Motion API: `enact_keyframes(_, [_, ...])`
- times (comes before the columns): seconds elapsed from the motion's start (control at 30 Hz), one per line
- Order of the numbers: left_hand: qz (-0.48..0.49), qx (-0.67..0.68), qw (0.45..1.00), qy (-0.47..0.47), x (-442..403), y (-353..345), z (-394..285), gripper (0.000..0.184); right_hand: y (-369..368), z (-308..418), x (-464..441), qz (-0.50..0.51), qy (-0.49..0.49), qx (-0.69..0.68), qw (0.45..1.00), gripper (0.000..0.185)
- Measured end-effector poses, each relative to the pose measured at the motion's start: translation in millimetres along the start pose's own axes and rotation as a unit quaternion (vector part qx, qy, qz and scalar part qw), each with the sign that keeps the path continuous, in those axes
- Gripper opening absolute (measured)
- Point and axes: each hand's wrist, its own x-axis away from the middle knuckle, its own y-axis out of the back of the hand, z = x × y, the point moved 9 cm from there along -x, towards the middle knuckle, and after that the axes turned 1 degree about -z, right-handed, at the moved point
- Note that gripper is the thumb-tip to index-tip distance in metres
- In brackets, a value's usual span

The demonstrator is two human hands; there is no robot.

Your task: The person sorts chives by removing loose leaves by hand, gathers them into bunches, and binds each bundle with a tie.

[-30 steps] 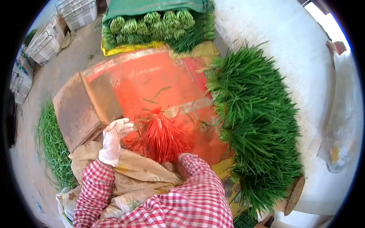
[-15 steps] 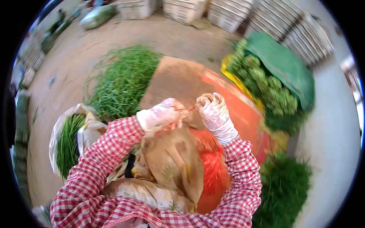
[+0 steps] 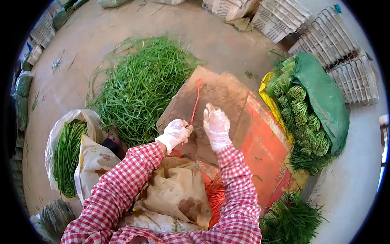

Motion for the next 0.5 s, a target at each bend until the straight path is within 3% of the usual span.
enact_keyframes(0.03, [0.006,0.003,1.000,0.013,-2,-3,10,0.026,-12,2,14,0.025,-0.029,-0.044,0.998,0.026])
enact_keyframes(0.1, [0.018,-0.088,0.991,-0.095,-5,-2,0,0.027,-34,12,24,0.125,-0.078,-0.067,0.987,0.029])
enact_keyframes(0.13, [-0.062,-0.245,0.940,-0.227,-7,-7,-9,0.028,-33,18,28,0.016,-0.013,-0.024,0.999,0.030])
enact_keyframes(0.17, [-0.028,-0.267,0.931,-0.247,-2,-13,-13,0.026,-30,26,21,0.001,0.014,-0.033,0.999,0.034])
enact_keyframes(0.2, [-0.016,-0.247,0.942,-0.228,-2,-11,-2,0.024,-38,31,11,0.151,-0.126,-0.129,0.972,0.033])
enact_keyframes(0.23, [0.002,-0.187,0.966,-0.178,16,4,-15,0.025,-32,35,5,0.127,-0.110,-0.123,0.978,0.028])
enact_keyframes(0.27, [0.014,-0.176,0.961,-0.211,21,-2,-23,0.031,-55,11,7,0.098,-0.115,-0.172,0.974,0.028])
enact_keyframes(0.3, [0.030,-0.147,0.962,-0.228,27,-4,-27,0.036,-84,-11,7,0.170,-0.132,-0.259,0.942,0.023])
enact_keyframes(0.37, [0.030,-0.060,0.961,-0.270,31,8,-26,0.051,-103,17,-17,0.197,-0.034,-0.256,0.946,0.023])
enact_keyframes(0.47, [-0.019,-0.240,0.936,-0.257,-35,1,8,0.049,-122,80,-45,0.223,0.113,-0.210,0.945,0.023])
enact_keyframes(0.5, [-0.060,-0.050,0.952,-0.296,47,60,14,0.060,-128,101,-53,0.227,0.152,-0.199,0.941,0.023])
